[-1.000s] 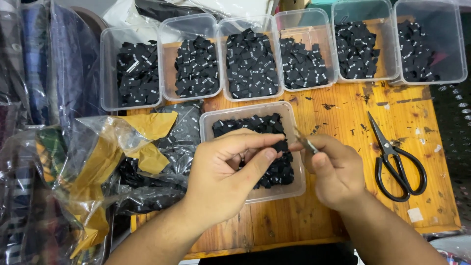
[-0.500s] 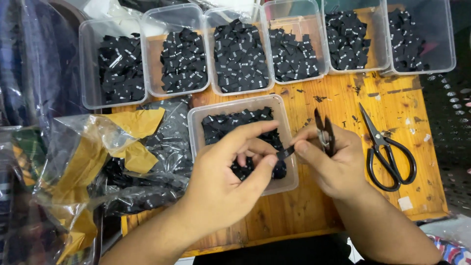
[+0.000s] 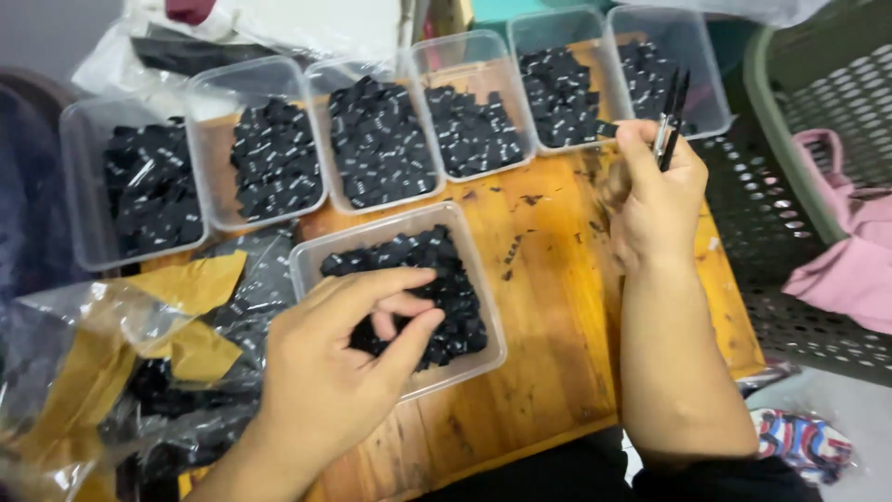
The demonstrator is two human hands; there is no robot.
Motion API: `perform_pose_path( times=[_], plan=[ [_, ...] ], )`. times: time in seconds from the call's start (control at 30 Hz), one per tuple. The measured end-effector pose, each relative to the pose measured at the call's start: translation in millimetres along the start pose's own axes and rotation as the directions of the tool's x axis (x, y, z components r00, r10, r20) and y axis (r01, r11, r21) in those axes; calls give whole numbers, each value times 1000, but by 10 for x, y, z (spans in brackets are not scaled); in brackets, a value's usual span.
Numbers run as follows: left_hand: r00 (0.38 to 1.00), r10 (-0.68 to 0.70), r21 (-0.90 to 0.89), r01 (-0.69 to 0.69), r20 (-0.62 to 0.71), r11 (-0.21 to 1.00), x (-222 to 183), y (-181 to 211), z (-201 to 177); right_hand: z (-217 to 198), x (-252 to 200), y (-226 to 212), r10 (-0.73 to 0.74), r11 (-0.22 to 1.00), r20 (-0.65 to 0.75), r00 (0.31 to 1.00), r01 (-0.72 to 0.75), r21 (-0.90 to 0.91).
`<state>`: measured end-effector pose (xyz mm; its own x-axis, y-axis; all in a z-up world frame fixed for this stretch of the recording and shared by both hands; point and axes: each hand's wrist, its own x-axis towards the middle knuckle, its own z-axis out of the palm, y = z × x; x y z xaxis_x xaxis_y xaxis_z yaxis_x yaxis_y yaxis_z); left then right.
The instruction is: Using hand nippers to trim excess material from small black plastic components at a workbench.
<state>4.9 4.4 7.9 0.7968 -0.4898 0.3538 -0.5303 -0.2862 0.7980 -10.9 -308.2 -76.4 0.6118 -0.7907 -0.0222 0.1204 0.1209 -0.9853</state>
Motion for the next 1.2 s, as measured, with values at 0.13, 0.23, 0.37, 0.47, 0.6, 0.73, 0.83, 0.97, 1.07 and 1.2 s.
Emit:
perform_pose_path(
  times=[0.13, 0.23, 0.37, 0.47, 0.6, 0.73, 0.83, 0.97, 1.07, 1.2],
  plan=[
    [995, -74, 88, 68, 68, 994, 35, -27, -88, -80, 129, 33, -65, 973, -107, 992, 39, -227],
    [996, -35, 105, 26, 78, 994, 58, -36, -145, -65, 167, 89, -81, 879, -130, 988, 9, -476],
    [994, -50, 154, 35, 92, 987, 71, -67, -199, -43, 200, 152, -192, 802, -53, 980, 126, -583],
    [995, -45, 157, 31, 85, 987, 76, -84, -226, -57, 214, 193, -193, 776, -60, 979, 116, -620],
    [998, -14, 138, 6, 61, 990, 78, -116, -229, -66, 237, 233, -192, 760, -63, 979, 107, -641],
    [999, 14, 188, -22, 43, 982, 92, -164, -214, -168, 341, 357, -178, 789, -49, 983, 113, -604],
    [1000, 17, 389, -19, 8, 921, 61, -221, -235, -246, 410, 528, -274, 745, 48, 961, 243, -621],
    [988, -54, 477, -20, 142, 879, 94, -345, -252, -359, 527, 638, -344, 774, 98, 934, 341, -534],
    [972, -45, 432, -62, 232, 900, 78, -469, -256, -279, 373, 513, -533, 701, 234, 813, 579, -415],
    [911, -27, 378, -144, 411, 914, 79, -695, -185, 153, -272, 33, -287, 920, 235, 929, 336, -203]
  ],
)
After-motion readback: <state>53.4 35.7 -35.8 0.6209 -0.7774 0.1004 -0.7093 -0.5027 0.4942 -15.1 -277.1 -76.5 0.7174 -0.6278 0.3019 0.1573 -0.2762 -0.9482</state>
